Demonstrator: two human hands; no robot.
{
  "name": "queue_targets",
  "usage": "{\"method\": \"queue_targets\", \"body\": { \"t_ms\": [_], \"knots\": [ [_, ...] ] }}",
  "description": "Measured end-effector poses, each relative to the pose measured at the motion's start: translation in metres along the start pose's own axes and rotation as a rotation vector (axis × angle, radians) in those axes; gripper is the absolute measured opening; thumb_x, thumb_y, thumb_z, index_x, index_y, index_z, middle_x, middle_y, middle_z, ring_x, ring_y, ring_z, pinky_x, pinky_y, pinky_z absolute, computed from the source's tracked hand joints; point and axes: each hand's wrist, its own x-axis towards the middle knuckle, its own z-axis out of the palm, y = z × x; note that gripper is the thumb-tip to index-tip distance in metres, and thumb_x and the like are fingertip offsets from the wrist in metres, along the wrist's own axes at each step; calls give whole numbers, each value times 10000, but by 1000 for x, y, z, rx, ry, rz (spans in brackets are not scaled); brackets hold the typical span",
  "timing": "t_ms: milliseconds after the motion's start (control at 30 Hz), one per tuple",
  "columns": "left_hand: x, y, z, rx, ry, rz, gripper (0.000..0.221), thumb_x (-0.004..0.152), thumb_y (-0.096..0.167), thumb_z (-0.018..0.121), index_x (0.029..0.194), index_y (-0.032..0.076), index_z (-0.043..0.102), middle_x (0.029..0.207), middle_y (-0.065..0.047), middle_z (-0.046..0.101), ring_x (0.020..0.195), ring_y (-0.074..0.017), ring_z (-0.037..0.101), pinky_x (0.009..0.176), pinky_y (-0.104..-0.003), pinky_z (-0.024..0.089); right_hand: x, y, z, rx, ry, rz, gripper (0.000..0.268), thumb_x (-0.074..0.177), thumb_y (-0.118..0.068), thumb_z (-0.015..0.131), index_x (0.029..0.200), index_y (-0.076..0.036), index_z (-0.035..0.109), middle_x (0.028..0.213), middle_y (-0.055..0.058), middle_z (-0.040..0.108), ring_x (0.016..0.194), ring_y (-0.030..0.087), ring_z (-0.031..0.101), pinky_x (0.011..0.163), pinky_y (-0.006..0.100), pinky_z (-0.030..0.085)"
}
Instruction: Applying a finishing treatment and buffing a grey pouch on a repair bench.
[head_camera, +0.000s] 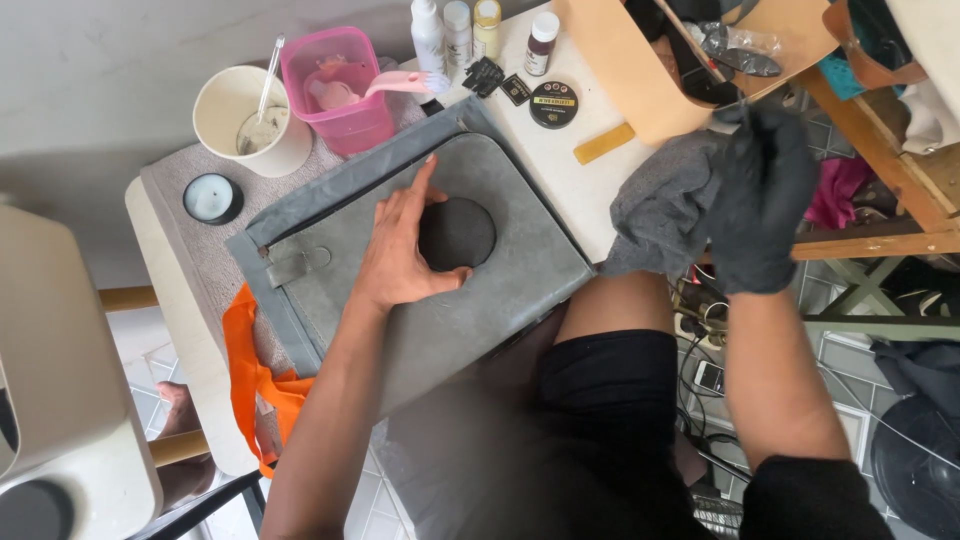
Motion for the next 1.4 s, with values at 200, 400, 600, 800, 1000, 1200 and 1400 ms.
{"method": "queue_targets", "body": {
  "t_ms": [200, 400, 600, 800, 1000, 1200, 1400],
  "knots": [
    [-2, -5, 2, -31, 47, 6, 1331, 542, 358, 884, 1623, 138, 140, 1332, -94, 618, 1214, -259, 548, 1109, -460, 303, 80, 53, -45, -606, -248, -456, 284, 1288, -155, 554, 1374, 103, 635, 1177, 319, 685, 1060, 559, 654, 839, 625, 494],
    [-1, -5, 1, -63, 64, 8, 1314, 548, 325, 895, 1622, 149, 158, 1343, -144, 593, 1275, -264, 568, 1092, -471, 318, 101, 128, -69, -1239, -338, -503, 281, 1288, -402, 632, 1278, -206, 833, 983, 64, 763, 895, 353, 697, 726, 482, 472],
    [-1, -3, 1, -89, 80, 3, 1271, 568, 330, 897, 1617, 168, 197, 1347, -123, 588, 1251, -251, 582, 1082, -455, 316, 102, 141, -73, -1164, -309, -571, 214, 1244, -322, 745, 1183, -121, 702, 1000, 102, 678, 889, 366, 614, 735, 452, 400],
    [-1, -6, 2, -73, 67, 33, 1235, 597, 346, 880, 1614, 155, 206, 1344, -112, 574, 1346, -234, 543, 1098, -453, 301, 102, 135, -76, -1192, -271, -658, 174, 1213, -294, 746, 1294, -143, 774, 1051, 88, 724, 956, 352, 655, 759, 450, 447],
    [-1, -6, 1, -92, 82, 29, 1224, 593, 325, 885, 1608, 147, 225, 1367, -110, 568, 1319, -236, 548, 1087, -461, 310, 103, 127, -70, -1105, -398, -625, 274, 1264, -286, 652, 1357, -92, 821, 1081, 91, 774, 1028, 374, 679, 784, 493, 456],
    [-2, -8, 2, -101, 116, 31, 1208, 616, 360, 874, 1612, 153, 222, 1359, -107, 564, 1312, -231, 554, 1034, -437, 357, 105, 100, -62, -947, -582, -344, 373, 1153, -226, 549, 1440, -101, 751, 1115, 223, 744, 1074, 492, 645, 798, 601, 430],
    [-3, -9, 2, -125, 137, -28, 1202, 589, 407, 889, 1599, 226, 263, 1398, -97, 563, 1217, -224, 612, 1084, -416, 312, 106, 108, -67, -875, -564, -393, 359, 1216, -228, 558, 1506, -93, 722, 1229, 241, 738, 1088, 495, 662, 822, 616, 493]
  ]
}}
